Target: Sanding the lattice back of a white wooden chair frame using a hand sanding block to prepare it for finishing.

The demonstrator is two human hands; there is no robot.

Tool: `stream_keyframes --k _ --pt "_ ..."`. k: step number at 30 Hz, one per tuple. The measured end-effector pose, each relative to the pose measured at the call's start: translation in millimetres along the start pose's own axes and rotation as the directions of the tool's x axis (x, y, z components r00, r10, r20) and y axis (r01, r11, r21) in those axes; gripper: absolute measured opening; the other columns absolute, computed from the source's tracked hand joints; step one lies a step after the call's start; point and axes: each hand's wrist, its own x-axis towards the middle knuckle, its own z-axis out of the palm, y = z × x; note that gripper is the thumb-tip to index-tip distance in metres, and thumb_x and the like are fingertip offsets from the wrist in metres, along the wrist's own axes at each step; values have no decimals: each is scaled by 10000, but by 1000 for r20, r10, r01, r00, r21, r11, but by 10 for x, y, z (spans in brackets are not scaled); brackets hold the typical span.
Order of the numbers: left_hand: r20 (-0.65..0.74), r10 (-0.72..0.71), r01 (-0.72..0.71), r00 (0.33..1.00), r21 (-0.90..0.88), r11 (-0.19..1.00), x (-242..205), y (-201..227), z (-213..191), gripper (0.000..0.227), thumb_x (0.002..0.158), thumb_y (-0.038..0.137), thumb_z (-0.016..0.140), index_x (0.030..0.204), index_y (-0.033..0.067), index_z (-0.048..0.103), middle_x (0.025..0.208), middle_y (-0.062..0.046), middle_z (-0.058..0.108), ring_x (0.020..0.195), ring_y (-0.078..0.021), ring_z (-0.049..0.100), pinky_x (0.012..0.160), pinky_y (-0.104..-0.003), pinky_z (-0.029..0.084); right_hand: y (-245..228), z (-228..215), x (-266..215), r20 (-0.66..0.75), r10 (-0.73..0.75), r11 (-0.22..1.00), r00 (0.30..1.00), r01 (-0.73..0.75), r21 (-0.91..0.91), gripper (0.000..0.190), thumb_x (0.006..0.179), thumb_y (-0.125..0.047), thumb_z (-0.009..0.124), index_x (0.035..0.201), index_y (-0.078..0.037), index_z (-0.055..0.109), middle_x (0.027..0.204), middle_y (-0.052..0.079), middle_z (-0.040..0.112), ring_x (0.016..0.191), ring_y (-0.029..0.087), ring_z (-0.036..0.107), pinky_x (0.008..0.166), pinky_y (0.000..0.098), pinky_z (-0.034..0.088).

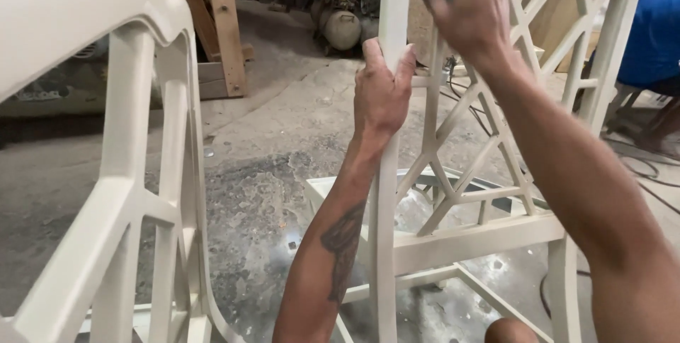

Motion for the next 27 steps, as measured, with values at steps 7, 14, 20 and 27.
stream_keyframes --k 7,14,20,27 --pt "3 13 -13 1000 6 1000 -37 39 -7 421 949 494 470 1102 111 388 693 -39 660 476 -193 636 368 -366 532 97 -42 -185 -10 150 989 989 -149 24 271 1118 -62 725 852 -104 693 683 12 642 501 102 532 365 252 400" --pt "-4 -15 15 1000 -3 1000 -50 81 -22 385 972 436 490 1140 92 450 671 -28 631 476 -165 584 388 -367 485 524 -98 -113 -446 -131 964 886 220 152 186 1080 140 619 985 -13 664 796 89 607 653 163 525 553 265 440" --pt "0 -63 63 998 -21 998 -2 150 7 418 952 458 505 1141 86 470 878 -105 759 678 -246 733 517 -394 589 103 -397 -313 -210 173 969 962 -128 213 472 1194 -399 767 841 -95 689 672 11 622 496 94 569 410 215 465" --pt "-22 -43 43 999 44 998 4 102 25 419 960 486 496 1079 88 436 818 -112 722 669 -291 692 539 -439 517 -20 -152 -33 -76 316 933 946 -295 207 408 936 -187 934 1034 -52 563 947 117 743 716 189 716 566 292 598"
